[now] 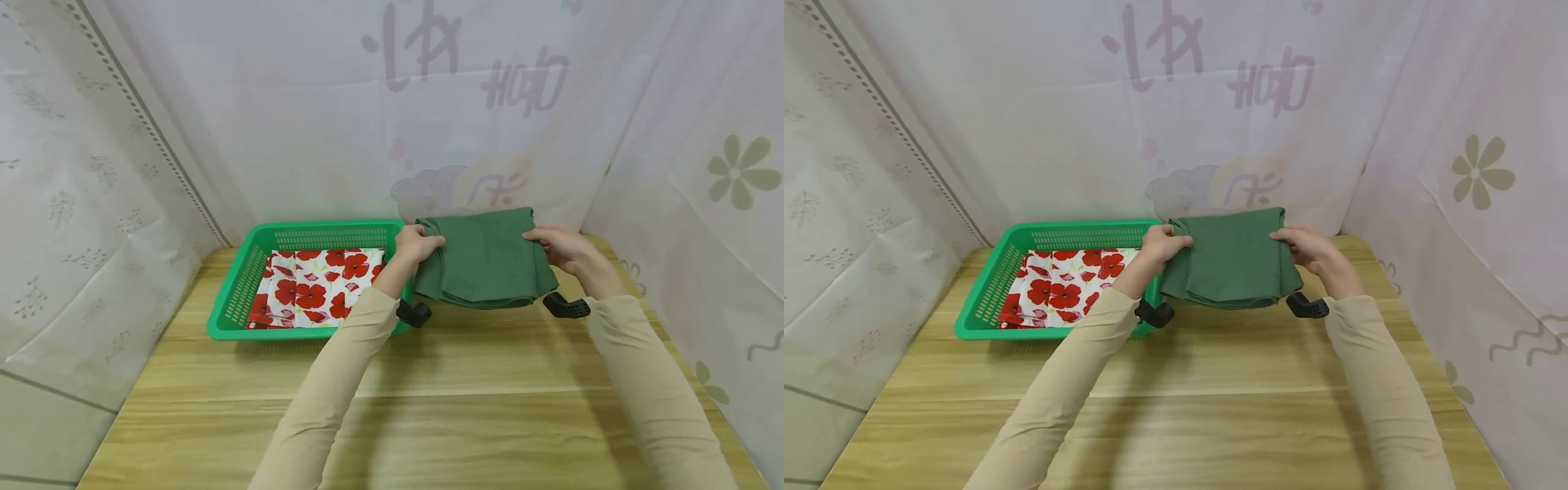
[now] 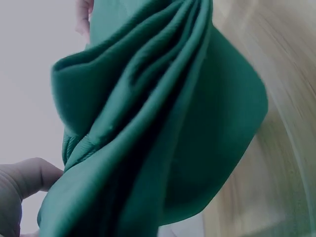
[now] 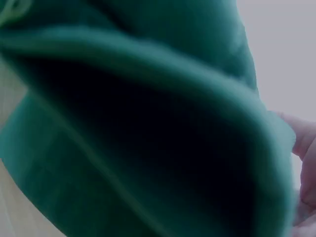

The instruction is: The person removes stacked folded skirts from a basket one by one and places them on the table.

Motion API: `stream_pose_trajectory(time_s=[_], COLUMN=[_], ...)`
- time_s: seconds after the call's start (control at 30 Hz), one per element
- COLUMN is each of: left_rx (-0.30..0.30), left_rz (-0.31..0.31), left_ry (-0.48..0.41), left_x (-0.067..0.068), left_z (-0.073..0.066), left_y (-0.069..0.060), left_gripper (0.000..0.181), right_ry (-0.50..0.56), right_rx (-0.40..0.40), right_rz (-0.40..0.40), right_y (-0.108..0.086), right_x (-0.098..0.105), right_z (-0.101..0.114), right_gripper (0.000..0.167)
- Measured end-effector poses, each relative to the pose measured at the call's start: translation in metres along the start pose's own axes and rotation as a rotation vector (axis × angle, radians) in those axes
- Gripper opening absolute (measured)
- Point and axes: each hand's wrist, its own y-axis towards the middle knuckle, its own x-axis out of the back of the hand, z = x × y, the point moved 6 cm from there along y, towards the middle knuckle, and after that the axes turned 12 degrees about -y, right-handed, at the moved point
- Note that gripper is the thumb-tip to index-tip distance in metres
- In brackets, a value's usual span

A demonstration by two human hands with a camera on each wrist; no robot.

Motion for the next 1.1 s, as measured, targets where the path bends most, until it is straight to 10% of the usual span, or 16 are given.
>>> stream_pose_trajectory(time_s=[0.27,0.63,1.1], left_rx=[-0.024,0.016,0.103], left_rz=[-0.024,-0.065,-0.179], left_ry=[0.149,0.253,0.14], left_x=[-0.011,-0.04,-0.048], left_z=[0.009,0.035,0.076], left_y=[0.01,0.016,0.025], left_gripper=[0.053,0.022,0.017], right_ry=[-0.066,-0.229,-0.22], right_rx=[-0.053,-0.155,-0.196], right_rz=[-0.001,-0.009,-0.113], right_y=[0.011,0.031,0.04], right_x=[-0.003,0.002,0.007], right_z=[-0.024,-0.068,-0.1], right_gripper=[0.014,0.066,0.011])
